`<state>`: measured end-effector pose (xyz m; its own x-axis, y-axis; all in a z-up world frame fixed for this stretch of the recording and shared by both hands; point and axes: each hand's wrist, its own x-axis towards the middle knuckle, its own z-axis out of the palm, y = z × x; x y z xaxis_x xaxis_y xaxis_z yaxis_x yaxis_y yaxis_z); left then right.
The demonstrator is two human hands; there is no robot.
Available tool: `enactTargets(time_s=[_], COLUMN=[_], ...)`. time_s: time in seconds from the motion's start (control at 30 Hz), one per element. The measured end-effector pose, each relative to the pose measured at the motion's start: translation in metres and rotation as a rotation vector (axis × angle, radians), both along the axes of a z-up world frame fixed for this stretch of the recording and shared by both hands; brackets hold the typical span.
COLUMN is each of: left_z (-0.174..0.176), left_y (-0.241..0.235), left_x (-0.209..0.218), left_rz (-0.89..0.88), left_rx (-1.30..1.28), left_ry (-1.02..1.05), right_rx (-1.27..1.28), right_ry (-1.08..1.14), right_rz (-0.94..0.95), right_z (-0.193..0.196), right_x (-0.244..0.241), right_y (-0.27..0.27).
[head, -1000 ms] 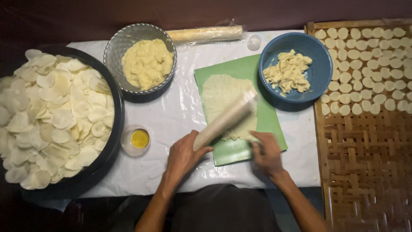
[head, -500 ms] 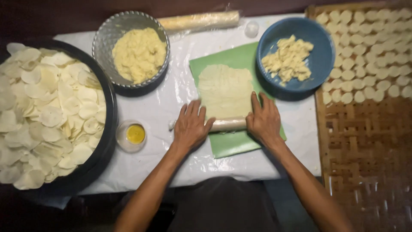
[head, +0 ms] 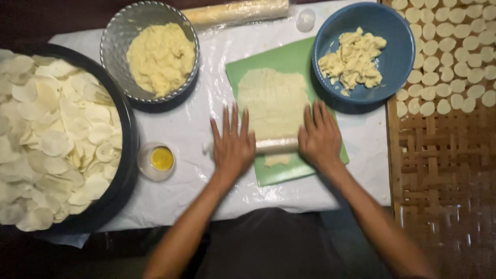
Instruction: The person rolls out small pieces of dough on a green mat using a rolling pin. They repeatedly flatten the dough, occasionally adding more pieces from a blue bowl to the mat, and continue rolling until the dough is thin and spread out.
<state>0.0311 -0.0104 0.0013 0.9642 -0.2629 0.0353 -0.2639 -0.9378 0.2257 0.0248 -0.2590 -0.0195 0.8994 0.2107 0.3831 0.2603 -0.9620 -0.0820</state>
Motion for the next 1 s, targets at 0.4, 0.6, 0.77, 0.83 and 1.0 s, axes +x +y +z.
enactTargets(time_s=[0.4, 0.6, 0.77, 0.83, 1.0], left_z=[-0.011, -0.021, -0.023, -0.025, -0.010], left_y=[0.006, -0.005, -0.011, -0.012, -0.006], left_x=[-0.054, 0.055, 0.090, 0.089, 0.036], left_rz=[-0.020, 0.090, 0.086, 0.093, -0.004], left_rx=[-0.051, -0.080, -0.119, -0.108, -0.087], left_ry=[0.031, 0.011, -0.073, -0.049, 0.004], right_rx=[0.036, 0.052, 0.089, 0.067, 0.027], right_ry=[0.060, 0.072, 0.161, 0.211, 0.127], right_rz=[0.011, 0.014, 0.023, -0.034, -0.035], right_z=[0.011, 0.001, -0.002, -0.006, -0.004], right_x=[-0.060, 0.035, 0.060, 0.055, 0.001], right_y=[0.004, 0.003, 0.001, -0.001, 0.013])
